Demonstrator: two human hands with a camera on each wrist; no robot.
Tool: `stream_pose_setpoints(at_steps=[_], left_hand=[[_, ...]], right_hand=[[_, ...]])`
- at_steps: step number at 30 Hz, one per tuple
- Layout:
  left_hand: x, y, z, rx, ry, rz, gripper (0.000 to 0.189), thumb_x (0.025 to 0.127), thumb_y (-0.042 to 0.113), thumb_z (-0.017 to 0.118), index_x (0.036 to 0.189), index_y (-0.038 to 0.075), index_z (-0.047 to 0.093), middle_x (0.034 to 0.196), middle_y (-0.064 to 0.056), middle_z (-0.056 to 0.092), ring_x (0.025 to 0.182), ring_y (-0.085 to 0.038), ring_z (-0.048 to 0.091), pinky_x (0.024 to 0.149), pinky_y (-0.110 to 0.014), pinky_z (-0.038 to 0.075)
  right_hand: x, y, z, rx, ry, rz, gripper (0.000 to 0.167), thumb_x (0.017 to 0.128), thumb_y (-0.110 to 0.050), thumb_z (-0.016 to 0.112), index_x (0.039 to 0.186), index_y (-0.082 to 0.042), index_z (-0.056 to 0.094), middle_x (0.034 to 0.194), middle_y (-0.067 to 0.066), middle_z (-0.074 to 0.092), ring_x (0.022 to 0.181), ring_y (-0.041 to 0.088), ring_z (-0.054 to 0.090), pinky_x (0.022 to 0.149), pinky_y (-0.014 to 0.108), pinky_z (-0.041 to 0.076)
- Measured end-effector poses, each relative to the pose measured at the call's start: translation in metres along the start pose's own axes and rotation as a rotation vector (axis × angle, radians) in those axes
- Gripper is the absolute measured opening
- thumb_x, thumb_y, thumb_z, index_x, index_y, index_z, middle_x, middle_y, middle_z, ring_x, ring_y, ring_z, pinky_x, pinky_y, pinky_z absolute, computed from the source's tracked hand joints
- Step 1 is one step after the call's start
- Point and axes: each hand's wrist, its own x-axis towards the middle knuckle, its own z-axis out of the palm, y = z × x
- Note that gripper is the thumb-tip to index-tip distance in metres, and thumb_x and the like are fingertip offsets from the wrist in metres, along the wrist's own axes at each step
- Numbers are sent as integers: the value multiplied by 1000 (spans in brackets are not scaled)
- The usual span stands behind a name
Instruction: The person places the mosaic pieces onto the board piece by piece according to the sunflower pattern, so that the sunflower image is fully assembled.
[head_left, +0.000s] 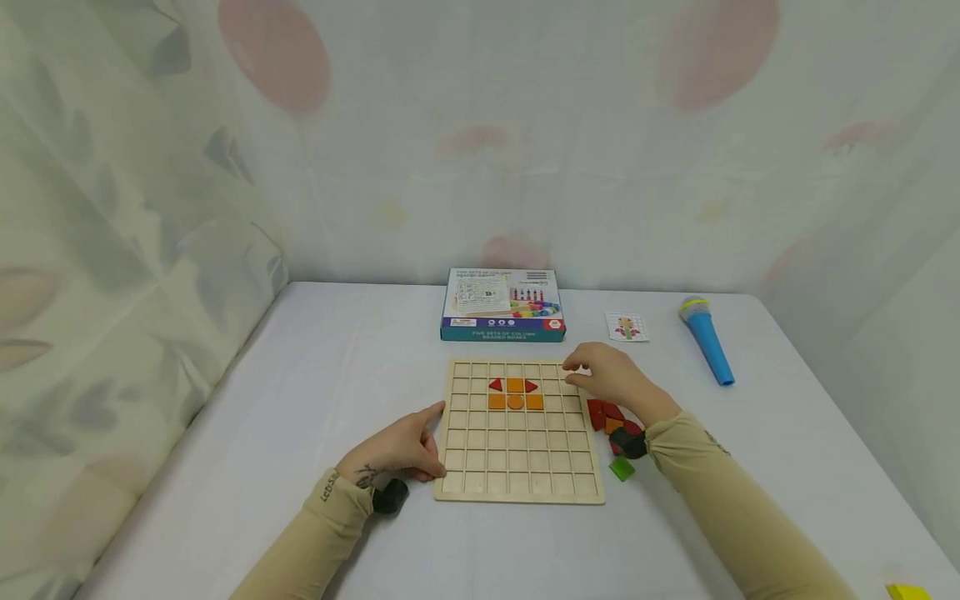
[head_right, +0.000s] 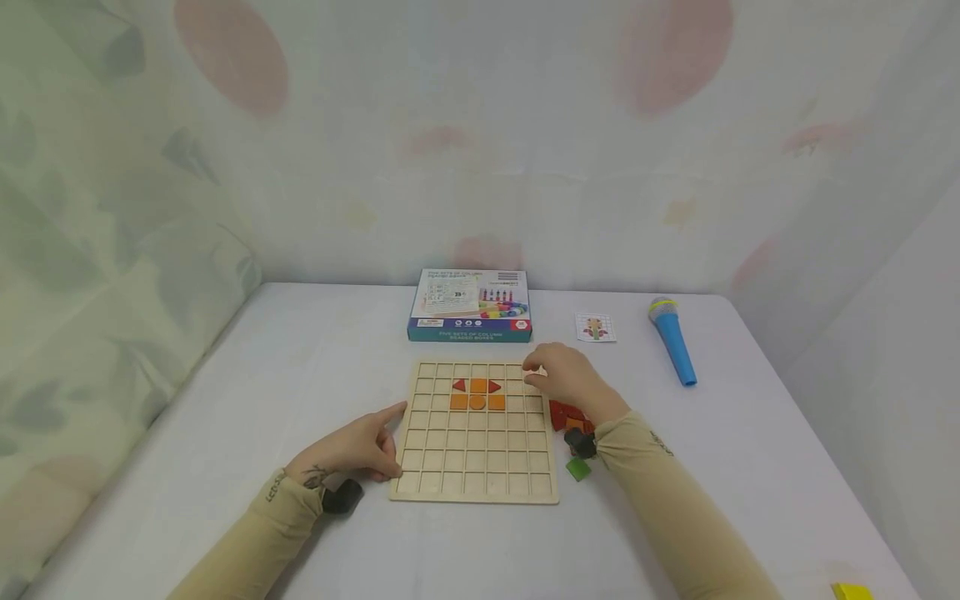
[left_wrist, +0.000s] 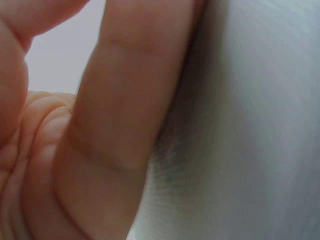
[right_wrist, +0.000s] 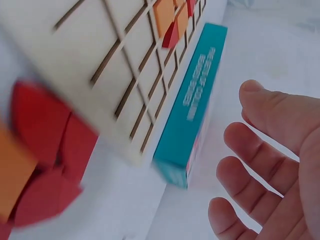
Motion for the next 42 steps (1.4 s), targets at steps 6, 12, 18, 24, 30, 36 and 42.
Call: stream_pose_setpoints(at_steps=[6, 12, 18, 24, 30, 36, 42], left_hand=[[-1, 1, 0, 7, -3, 4, 109, 66, 3, 79, 149, 6, 9, 66, -6, 61, 51, -13, 56, 50, -27, 48], [-1, 2, 0, 19, -4, 1, 109, 66, 3, 79, 149, 6, 8, 65, -6, 61, 52, -13, 56, 51, -28, 48], [-1, 3, 0, 22, -1, -1, 109, 66, 3, 79, 149, 5, 9, 64, -6, 61, 51, -12, 56, 51, -27, 48], [0, 1, 1, 25, 3, -9, 109, 66, 2, 78, 149, 6, 8, 64, -6, 61, 51, -12, 57, 51, -27, 48], [1, 0, 1, 32, 8, -16, 109, 66, 2, 79, 149, 6, 9, 64, -5, 60, 51, -12, 56, 51, -27, 49], [1, 1, 1, 31, 6, -10, 109, 66, 2, 79, 149, 5, 9, 64, -5, 59, 51, -12, 56, 51, -27, 48], [2, 1, 1, 27, 6, -14, 109, 65, 3, 80, 149, 6, 9, 64, -5, 59, 51, -12, 56, 51, -27, 49]], right_hand=[[-27, 15, -9, 3, 19, 62, 24, 83, -18, 69, 103, -5, 69, 95, 4, 66, 89, 23, 58, 80, 41, 50], [-52, 26, -10, -4, -22, 133, 24, 82, -17, 69, 104, -5, 69, 96, 5, 66, 90, 25, 58, 80, 42, 50], [-66, 35, 8, 6, -57, 159, 18, 81, -16, 70, 97, -9, 71, 91, 0, 65, 85, 19, 57, 77, 39, 50], [-71, 37, 23, 22, -78, 135, 11, 78, -13, 73, 88, -11, 70, 82, -5, 63, 76, 12, 54, 71, 32, 50], [-71, 36, 27, 2, -74, 117, 8, 78, -13, 72, 86, -11, 70, 79, -6, 61, 73, 10, 52, 68, 29, 48], [-69, 36, 29, -16, -91, 141, 10, 77, -14, 73, 85, -11, 69, 78, -5, 61, 70, 11, 51, 66, 28, 48], [-69, 34, 28, -4, -113, 162, 12, 77, -14, 74, 87, -11, 68, 78, -5, 59, 72, 12, 50, 66, 28, 47]])
